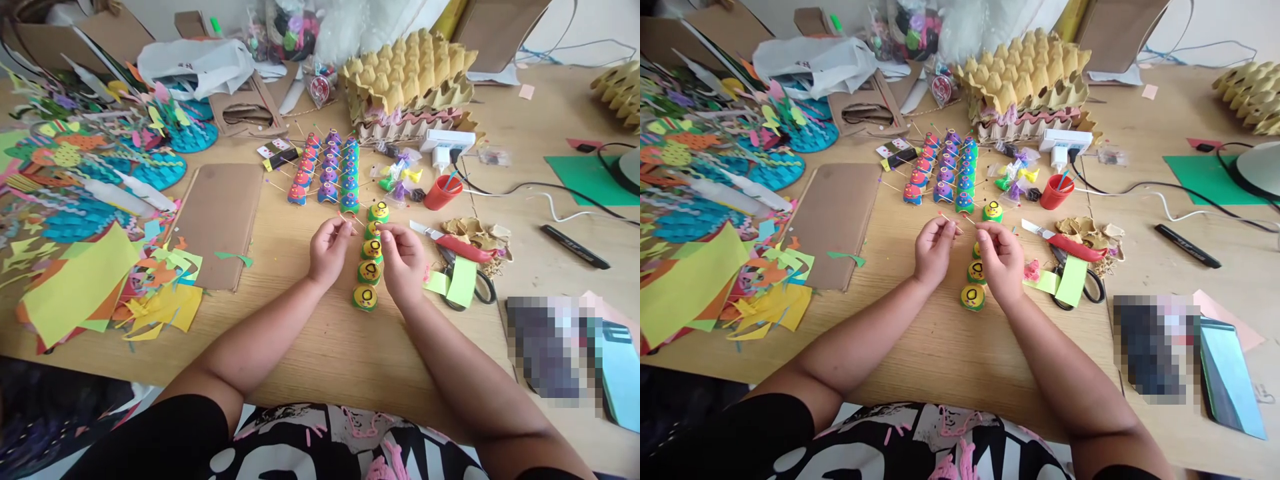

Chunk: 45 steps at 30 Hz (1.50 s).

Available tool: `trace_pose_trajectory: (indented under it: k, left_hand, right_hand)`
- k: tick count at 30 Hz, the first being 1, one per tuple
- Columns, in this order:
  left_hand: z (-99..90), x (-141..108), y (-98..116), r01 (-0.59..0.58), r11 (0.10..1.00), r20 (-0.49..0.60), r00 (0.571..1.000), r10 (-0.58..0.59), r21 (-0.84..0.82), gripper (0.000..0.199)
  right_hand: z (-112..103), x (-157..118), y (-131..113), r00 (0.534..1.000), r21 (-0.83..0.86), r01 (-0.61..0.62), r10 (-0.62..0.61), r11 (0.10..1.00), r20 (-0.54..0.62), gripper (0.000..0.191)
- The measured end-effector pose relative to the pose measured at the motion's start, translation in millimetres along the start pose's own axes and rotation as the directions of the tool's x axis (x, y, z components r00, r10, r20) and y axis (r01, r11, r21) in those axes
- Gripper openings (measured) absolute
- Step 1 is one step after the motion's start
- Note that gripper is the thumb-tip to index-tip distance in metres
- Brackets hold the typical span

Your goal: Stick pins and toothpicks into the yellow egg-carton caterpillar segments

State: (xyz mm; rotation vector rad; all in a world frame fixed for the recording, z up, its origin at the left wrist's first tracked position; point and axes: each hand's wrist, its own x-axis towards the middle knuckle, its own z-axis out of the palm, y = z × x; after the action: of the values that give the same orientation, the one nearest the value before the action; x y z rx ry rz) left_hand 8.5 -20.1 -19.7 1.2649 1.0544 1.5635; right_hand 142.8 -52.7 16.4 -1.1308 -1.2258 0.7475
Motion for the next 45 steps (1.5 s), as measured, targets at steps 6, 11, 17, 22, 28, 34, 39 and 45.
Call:
trace_pose_trajectory:
  k: [6, 11, 17, 22, 28, 34, 39, 45]
  left_hand:
    - [1.1, 3, -6, 0.050, 0.997, 0.047, 0.998, -0.052, 0.052, 0.038]
    - [-0.2, 2, -13, 0.018, 0.991, 0.045, 0.999, -0.024, 0.133, 0.030]
    - [-2.3, 3, -9, 0.020, 0.987, 0.098, 0.995, -0.036, 0.160, 0.016]
    - [-3.5, 6, -7, 0.039, 0.979, 0.061, 0.997, -0.052, 0.200, 0.007]
    - [-2.3, 4, -7, 0.018, 0.981, 0.075, 0.997, -0.033, 0.193, 0.010]
    - [-1.9, 2, -6, -0.023, 0.977, 0.082, 0.997, 0.006, 0.213, 0.010]
    - [-1.9, 1, -6, -0.046, 0.971, 0.094, 0.995, 0.024, 0.234, 0.010]
    - [-2.5, 1, -6, -0.078, 0.959, 0.096, 0.994, 0.054, 0.274, 0.008]
  right_hand:
    - [-27, 25, -35, 0.935, -0.285, -0.030, 0.128, 0.958, 0.331, 0.047]
    - [-63, 48, -53, 0.905, -0.575, 0.115, 0.153, 0.810, 0.396, 0.029]
    - [-54, 45, -34, 0.835, -0.764, 0.359, 0.182, 0.536, 0.519, 0.023]
    - [-53, 45, -28, 0.804, -0.743, 0.426, 0.161, 0.516, 0.572, 0.031]
    - [-69, 49, -17, 0.795, -0.716, 0.460, 0.117, 0.525, 0.596, 0.033]
    - [-64, 43, -6, 0.797, -0.728, 0.487, 0.096, 0.482, 0.597, 0.035]
    - [-61, 42, -2, 0.796, -0.748, 0.497, 0.112, 0.441, 0.595, 0.036]
    - [-57, 41, -5, 0.799, -0.776, 0.490, 0.151, 0.397, 0.582, 0.035]
